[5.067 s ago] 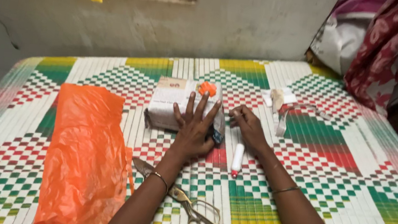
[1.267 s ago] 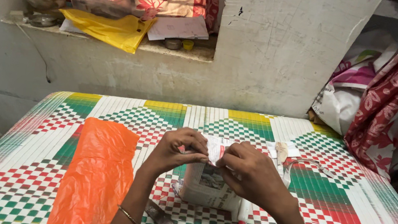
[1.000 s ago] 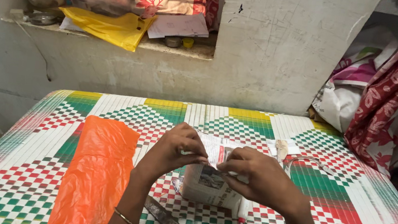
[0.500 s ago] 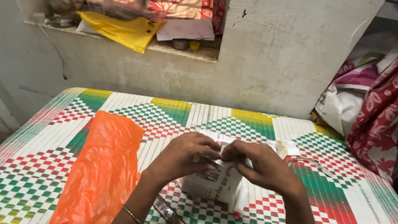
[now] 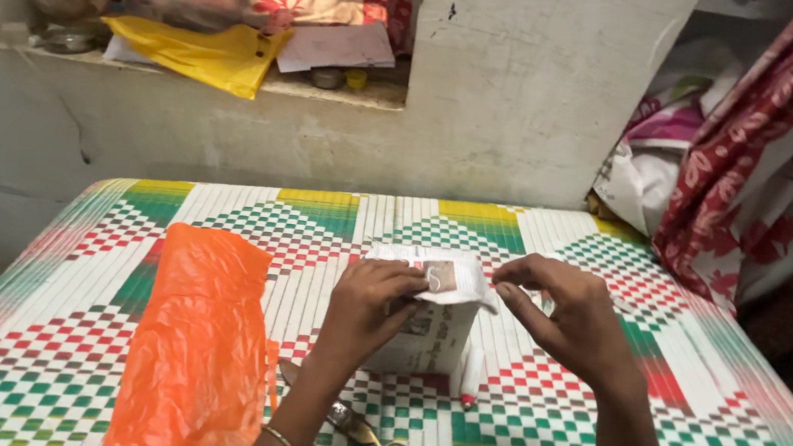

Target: The person wraps a small rectangular box with newspaper, using a glue stick to secure the paper and scissors to trim excess. They fold the edges neatly and press them down to adhere, then trim the top edges and apply more glue to finish the wrapping.

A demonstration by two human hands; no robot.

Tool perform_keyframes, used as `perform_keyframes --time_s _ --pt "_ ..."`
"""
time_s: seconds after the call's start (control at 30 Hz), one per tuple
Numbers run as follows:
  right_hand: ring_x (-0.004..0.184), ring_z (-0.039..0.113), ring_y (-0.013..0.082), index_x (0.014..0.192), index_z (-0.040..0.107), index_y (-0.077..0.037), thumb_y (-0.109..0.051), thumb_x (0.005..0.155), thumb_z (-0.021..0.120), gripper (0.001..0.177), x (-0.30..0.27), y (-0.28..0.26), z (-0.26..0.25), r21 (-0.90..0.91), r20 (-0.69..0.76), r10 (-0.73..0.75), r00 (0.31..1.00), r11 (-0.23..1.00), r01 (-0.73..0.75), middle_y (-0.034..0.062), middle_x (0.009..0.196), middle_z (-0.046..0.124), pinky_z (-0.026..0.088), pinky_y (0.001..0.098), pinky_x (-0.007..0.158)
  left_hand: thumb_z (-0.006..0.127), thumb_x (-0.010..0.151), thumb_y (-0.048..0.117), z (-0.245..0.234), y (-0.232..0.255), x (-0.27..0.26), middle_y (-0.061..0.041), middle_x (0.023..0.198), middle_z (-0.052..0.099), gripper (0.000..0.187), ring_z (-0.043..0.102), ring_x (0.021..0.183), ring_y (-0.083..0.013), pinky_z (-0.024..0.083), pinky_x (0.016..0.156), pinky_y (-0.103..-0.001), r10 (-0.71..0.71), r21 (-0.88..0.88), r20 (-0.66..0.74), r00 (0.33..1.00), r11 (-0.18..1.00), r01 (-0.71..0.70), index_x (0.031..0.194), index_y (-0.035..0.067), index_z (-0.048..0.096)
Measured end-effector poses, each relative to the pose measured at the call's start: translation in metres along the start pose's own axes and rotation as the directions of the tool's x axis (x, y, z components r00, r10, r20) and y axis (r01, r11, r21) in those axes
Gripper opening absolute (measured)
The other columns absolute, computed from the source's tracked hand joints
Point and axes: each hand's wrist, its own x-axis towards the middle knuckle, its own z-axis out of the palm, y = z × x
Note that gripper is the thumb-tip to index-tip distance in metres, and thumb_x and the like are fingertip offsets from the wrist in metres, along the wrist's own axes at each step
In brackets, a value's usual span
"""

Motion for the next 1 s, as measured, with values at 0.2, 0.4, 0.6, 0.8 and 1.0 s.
perform_keyframes --time_s 0.2,0.4,0.6,0.8,1.0 --pt "0.074 0.076 0.0227 0.097 0.074 -0.007 -0.021 0.088 0.072 0.017 -0.028 -0.012 0.025 0.043 0.211 0.134 0.968 0.988 -0.146 0.0084 0.087 0.079 0.058 0.0348 0.065 0.078 0.081 0.018 -0.001 0.008 -0.002 -0.005 0.114 0.074 0.026 0.066 0.107 -0.0262 0.046 0.093 -0.044 -0.051 0.128 -0.090 0.995 0.990 0.062 0.106 0.011 0.075" --pt "0.073 0.070 0.0331 0.092 0.069 -0.007 -0.021 0.087 0.073 0.016 -0.096 -0.042 0.103 0.109 0.551 0.132 0.824 0.967 -0.228 0.0129 0.079 0.071 0.054 0.0434 0.065 0.078 0.083 0.021 -0.002 0.010 -0.005 -0.005 0.114 0.075 0.024 0.064 0.106 -0.0266 0.047 0.093 -0.043 -0.119 0.078 -0.039 0.992 0.990 0.122 0.104 0.011 0.075" --pt "0.082 0.067 0.0357 0.089 0.063 -0.006 -0.024 0.084 0.076 0.023 -0.140 -0.063 0.143 0.079 0.491 0.121 0.863 0.980 -0.182 0.0139 0.085 0.068 0.053 0.0467 0.070 0.076 0.084 0.020 0.002 0.011 -0.007 -0.006 0.121 0.074 0.025 0.063 0.108 -0.0275 0.047 0.096 -0.044 -0.051 0.006 -0.017 0.999 0.999 0.051 0.106 0.009 0.077" --pt "0.082 0.066 0.0390 0.091 0.061 -0.005 -0.030 0.080 0.075 0.031 -0.141 -0.078 0.153 -0.146 0.527 0.239 0.816 0.971 -0.191 0.0178 0.081 0.068 0.053 0.0516 0.073 0.075 0.083 0.020 0.001 0.006 -0.006 -0.008 0.124 0.072 0.023 0.059 0.116 -0.0292 0.046 0.104 -0.044 -0.030 -0.017 -0.007 1.000 0.999 0.030 0.103 0.008 0.077" --pt "0.073 0.068 0.0408 0.097 0.061 -0.007 -0.029 0.082 0.069 0.028 -0.130 -0.071 0.156 -0.195 0.670 0.335 0.663 0.941 -0.279 0.0176 0.075 0.070 0.052 0.0523 0.071 0.085 0.071 0.021 0.007 -0.003 -0.003 -0.005 0.127 0.067 0.037 0.053 0.127 -0.0317 0.040 0.105 -0.050 -0.004 0.103 -0.032 0.999 0.995 0.007 0.103 0.010 0.071"
